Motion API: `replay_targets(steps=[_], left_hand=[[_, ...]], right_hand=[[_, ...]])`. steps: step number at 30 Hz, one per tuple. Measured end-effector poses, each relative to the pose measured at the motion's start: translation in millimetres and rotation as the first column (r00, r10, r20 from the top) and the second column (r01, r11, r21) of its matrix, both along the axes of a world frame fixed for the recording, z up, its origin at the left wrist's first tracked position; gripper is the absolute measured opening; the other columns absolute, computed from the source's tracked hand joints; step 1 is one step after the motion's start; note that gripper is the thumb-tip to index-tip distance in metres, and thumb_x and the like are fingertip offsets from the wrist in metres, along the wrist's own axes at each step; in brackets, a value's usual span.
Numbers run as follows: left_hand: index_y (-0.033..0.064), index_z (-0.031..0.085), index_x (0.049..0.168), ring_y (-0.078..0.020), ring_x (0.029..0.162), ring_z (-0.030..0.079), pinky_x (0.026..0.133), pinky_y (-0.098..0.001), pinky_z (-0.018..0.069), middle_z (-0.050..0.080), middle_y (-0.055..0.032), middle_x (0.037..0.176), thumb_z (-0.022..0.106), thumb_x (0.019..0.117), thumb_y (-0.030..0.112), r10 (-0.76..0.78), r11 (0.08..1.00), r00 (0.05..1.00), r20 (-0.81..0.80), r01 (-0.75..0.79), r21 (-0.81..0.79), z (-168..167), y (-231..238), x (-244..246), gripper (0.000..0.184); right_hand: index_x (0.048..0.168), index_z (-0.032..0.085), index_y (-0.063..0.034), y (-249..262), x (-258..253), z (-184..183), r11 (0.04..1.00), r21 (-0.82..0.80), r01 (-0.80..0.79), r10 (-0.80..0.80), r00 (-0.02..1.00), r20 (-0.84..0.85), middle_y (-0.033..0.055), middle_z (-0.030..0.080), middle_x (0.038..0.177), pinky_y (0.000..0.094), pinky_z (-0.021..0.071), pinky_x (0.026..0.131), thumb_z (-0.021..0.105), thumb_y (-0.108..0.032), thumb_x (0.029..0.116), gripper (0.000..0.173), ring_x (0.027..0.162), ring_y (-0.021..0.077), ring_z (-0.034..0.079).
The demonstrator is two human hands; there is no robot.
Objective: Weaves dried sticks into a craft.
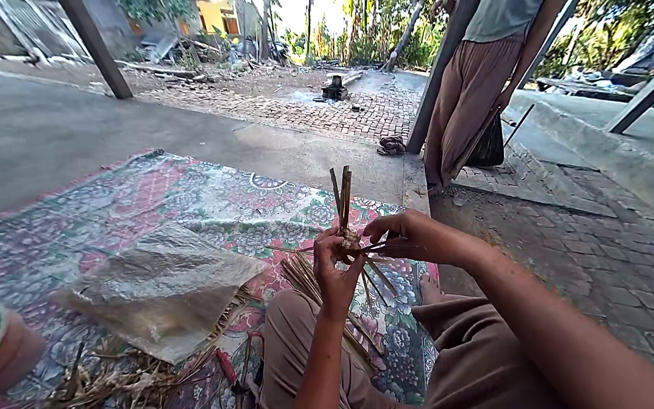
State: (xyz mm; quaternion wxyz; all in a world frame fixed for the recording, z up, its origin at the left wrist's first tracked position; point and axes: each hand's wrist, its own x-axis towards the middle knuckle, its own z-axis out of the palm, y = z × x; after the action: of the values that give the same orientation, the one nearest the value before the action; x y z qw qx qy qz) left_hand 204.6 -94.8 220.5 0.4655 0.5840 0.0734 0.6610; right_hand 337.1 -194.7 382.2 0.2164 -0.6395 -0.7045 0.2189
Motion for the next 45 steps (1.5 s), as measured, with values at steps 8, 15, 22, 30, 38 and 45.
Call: replay_targets(steps=[8,15,22,30,38,45], left_hand=[[-0.0124,0.054,0.117,-0.0143,0.083,0.068,0.069,-0.0272,0.0612,0.058,-0.0211,0.123,0.081,0.0748,-0.001,-0.015,0.997,1.0,-0.007,0.014,-0.07,1,-5,0,0.051],[-0.0076,0.05,0.113,-0.0116,0.089,0.07,0.075,-0.0267,0.0624,0.06,-0.0154,0.123,0.079,0.0757,0.0,-0.084,0.986,0.996,0.019,0.086,-0.14,-8,1,-19,0.048],[0.0115,0.064,0.112,-0.0101,0.112,0.065,0.083,-0.0239,0.0607,0.06,-0.0049,0.129,0.086,0.0715,0.011,-0.024,0.997,1.0,0.007,0.024,0.072,-22,11,-21,0.046],[0.0051,0.065,0.088,-0.0047,0.1,0.065,0.077,-0.0155,0.0575,0.061,-0.0096,0.117,0.087,0.0681,0.016,0.101,0.979,0.987,-0.127,-0.076,0.188,-28,10,-22,0.032],[-0.0046,0.057,0.111,-0.01,0.091,0.07,0.075,-0.0262,0.0632,0.061,-0.0093,0.117,0.079,0.0726,-0.002,-0.12,0.983,0.993,0.009,0.12,-0.14,-21,4,-24,0.044],[0.0026,0.059,0.113,-0.012,0.072,0.072,0.068,-0.0275,0.0626,0.072,-0.0049,0.087,0.052,0.0985,0.002,-0.289,0.728,0.889,0.355,0.445,-0.522,-4,-7,-29,0.016]], right_hand=[[0.126,0.069,-0.0086,8,-14,-15,0.997,0.078,0.012,-0.02,0.993,0.112,0.0076,0.071,0.114,0.0347,0.0577,0.083,0.068,-0.011,0.0955,0.03,0.09,0.0142,0.068],[0.114,0.068,0.0011,25,-26,-27,0.989,0.102,0.103,-0.111,0.991,0.071,0.0139,0.071,0.101,0.0438,0.0567,0.083,0.057,-0.02,0.1036,0.026,0.085,0.0223,0.069],[0.107,0.068,0.0019,32,-35,-31,0.982,0.019,0.185,-0.183,0.98,-0.082,0.0113,0.069,0.091,0.037,0.055,0.078,0.063,-0.017,0.0998,0.021,0.078,0.0161,0.065],[0.097,0.067,0.0012,41,-54,-35,0.92,-0.145,0.364,-0.349,0.93,0.116,0.0155,0.066,0.091,0.0544,0.0493,0.078,0.067,-0.014,0.0913,0.016,0.087,0.0301,0.063],[0.111,0.064,0.0034,38,-50,-33,0.968,0.003,0.25,-0.25,0.968,0.025,0.0173,0.067,0.099,0.0467,0.0534,0.083,0.062,-0.012,0.098,0.02,0.089,0.0272,0.066],[0.108,0.073,-0.0019,39,-55,-41,0.976,0.212,0.054,-0.082,0.988,0.128,0.0156,0.07,0.106,0.0474,0.054,0.086,0.062,-0.013,0.0991,0.018,0.095,0.0276,0.068]])
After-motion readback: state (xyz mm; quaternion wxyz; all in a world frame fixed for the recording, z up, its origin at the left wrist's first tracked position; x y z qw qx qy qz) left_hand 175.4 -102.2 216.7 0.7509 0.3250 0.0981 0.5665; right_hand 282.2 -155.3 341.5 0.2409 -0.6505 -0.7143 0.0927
